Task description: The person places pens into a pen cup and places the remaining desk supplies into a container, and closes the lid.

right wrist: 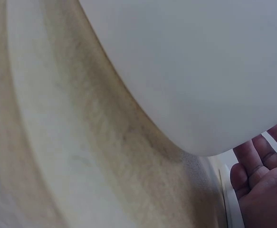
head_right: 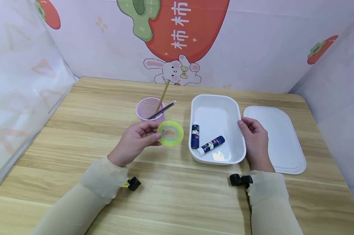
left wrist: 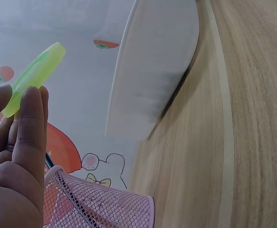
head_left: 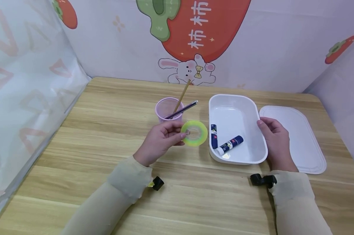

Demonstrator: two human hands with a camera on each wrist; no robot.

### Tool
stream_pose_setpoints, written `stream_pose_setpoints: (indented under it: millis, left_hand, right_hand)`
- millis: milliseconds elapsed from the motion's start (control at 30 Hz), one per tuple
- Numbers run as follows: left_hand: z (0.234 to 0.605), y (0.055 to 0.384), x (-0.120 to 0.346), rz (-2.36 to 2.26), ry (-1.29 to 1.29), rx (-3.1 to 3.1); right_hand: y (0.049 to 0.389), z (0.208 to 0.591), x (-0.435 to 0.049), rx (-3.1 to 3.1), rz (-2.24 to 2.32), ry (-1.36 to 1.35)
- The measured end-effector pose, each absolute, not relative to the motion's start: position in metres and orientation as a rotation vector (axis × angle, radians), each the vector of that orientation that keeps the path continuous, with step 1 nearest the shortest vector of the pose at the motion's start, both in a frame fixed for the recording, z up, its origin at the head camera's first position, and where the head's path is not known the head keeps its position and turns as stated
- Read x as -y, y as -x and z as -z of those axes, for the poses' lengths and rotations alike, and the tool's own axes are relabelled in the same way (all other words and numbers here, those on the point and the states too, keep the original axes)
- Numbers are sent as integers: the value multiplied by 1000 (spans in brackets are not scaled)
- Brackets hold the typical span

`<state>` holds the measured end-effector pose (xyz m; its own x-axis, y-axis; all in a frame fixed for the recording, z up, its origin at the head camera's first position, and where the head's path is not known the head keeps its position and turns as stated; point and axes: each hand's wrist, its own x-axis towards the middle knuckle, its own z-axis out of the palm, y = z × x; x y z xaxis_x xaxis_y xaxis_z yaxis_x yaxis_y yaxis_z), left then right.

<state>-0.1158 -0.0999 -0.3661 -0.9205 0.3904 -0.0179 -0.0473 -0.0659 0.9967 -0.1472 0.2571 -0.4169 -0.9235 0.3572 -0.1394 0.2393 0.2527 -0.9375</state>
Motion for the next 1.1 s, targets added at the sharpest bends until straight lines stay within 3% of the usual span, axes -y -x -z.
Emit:
stream_pose_setpoints:
  millis: [1100]
  left_hand:
    - [367, 115, 84, -2024, -412, -1830]
  right_hand:
    - [147, 416, -256, 2378, -1815, 575]
